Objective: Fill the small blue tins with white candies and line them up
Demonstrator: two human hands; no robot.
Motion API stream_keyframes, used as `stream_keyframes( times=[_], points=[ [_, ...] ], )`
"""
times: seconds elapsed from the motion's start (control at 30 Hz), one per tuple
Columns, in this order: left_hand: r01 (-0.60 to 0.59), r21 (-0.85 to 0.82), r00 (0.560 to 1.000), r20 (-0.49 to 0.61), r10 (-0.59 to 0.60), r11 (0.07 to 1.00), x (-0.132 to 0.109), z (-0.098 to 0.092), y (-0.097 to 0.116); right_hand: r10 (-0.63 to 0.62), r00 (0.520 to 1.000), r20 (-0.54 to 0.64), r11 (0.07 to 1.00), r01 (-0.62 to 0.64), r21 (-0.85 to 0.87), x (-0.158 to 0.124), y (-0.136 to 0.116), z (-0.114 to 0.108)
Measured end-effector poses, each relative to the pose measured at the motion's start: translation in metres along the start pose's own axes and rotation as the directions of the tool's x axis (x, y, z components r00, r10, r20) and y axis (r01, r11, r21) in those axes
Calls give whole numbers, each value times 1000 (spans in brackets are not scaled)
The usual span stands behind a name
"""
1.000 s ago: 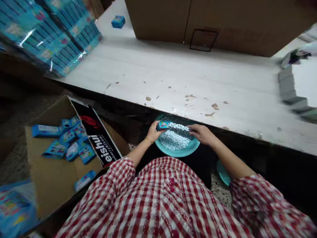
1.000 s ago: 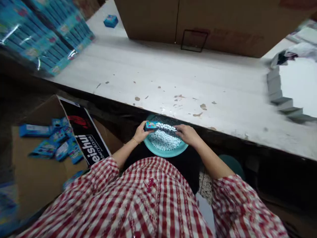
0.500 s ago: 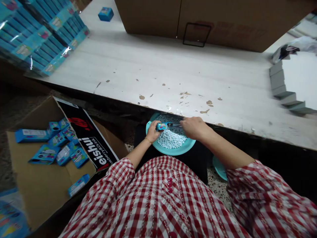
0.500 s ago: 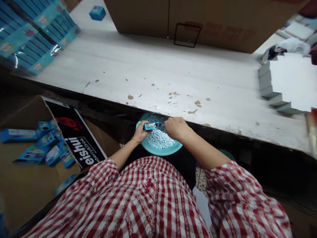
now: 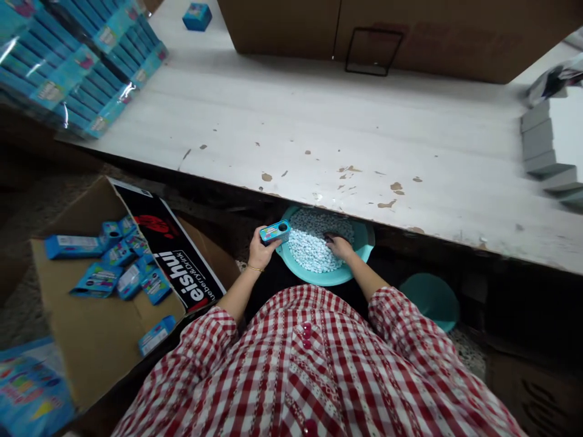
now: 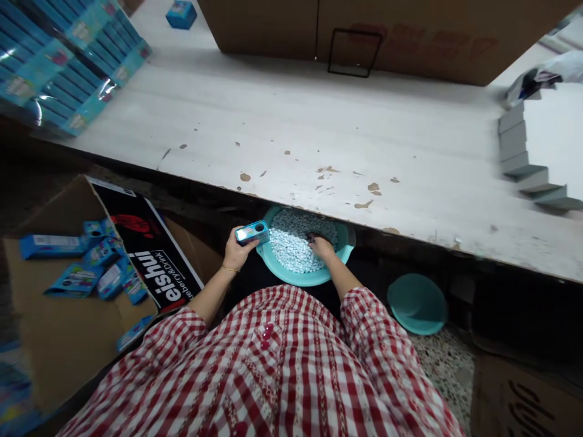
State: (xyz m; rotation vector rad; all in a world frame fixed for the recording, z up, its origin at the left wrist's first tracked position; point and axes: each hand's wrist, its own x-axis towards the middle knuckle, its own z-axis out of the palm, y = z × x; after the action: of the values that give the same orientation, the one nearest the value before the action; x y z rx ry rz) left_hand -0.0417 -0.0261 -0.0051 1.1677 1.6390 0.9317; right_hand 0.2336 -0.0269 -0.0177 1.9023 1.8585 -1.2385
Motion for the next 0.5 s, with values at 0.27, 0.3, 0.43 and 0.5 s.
stream_keyframes(
  times=[0.27,0.3,0.43,0.5],
  points=[
    [-65,10,997,38,65,998,4,13,5,-130,984,-125,943,161,291,-40,16,-55],
    [-83,15,995,59,82,996,5,17,6,-172,974,-149,932,209,294,-48,11,-68],
    [-160,41,978,143,153,986,5,34,12,-270,957,-110,960,276,51,-70,-23,-117],
    [-215,63,963,178,201,975,6,41,14,-246,968,-39,957,236,-170,-76,-44,-134]
  ],
)
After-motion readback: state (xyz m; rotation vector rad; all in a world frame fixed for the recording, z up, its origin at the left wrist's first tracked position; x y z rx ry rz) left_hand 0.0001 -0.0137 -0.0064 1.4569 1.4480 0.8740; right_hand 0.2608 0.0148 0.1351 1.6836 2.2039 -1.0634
